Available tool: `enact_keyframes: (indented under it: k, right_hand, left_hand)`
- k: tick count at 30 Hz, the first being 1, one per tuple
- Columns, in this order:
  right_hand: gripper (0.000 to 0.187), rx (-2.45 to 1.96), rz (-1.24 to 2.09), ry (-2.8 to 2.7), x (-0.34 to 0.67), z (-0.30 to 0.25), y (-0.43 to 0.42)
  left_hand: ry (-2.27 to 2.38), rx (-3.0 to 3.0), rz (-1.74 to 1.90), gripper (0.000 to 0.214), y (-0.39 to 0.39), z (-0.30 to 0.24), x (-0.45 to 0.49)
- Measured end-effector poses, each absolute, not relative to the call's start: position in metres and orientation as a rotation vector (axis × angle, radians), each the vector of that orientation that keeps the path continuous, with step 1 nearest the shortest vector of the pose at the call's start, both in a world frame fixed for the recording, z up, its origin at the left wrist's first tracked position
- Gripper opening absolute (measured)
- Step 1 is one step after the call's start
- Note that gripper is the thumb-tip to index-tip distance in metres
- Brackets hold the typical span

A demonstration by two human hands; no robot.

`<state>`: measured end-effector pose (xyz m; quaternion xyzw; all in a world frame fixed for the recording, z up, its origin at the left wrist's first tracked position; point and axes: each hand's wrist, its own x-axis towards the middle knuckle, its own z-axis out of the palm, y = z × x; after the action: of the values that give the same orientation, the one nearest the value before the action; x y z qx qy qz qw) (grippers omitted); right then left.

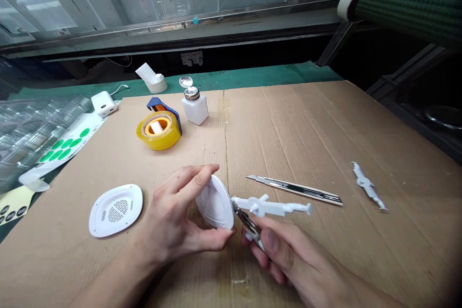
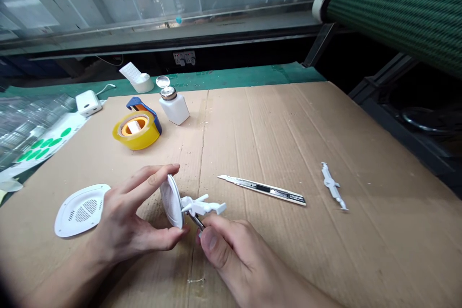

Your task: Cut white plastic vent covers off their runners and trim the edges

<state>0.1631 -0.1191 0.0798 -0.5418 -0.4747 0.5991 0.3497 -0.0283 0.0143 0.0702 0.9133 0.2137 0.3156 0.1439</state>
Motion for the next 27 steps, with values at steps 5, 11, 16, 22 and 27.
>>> enact_keyframes:
  k: [5,11,16,22,27]
  right_hand:
    - [0.059,-1.405,1.535,-1.055,0.155,0.068,-0.123]
    - [0.069,-1.352,1.702,-0.806,0.148,0.067,-0.12]
    - [0.076,-1.368,1.76,-0.793,0.147,0.068,-0.114]
    - [0.068,-1.197,1.796,-0.642,0.165,0.061,-0.111]
    - [0.052,-1.382,1.235,-1.533,0.185,0.068,-0.111]
  left_hand:
    - [0.658,2.623,0.852,0.084,0.015,0.07,-0.027]
    - [0.757,2.597,0.726,0.077,0.014,0.073,-0.032]
    - [0.857,2.541,0.647,0.069,0.015,0.076,-0.031]
    - [0.855,2.392,0.662,0.073,0.017,0.077,-0.031]
    - [0.783,1.735,0.784,0.071,0.028,0.079,-0.039]
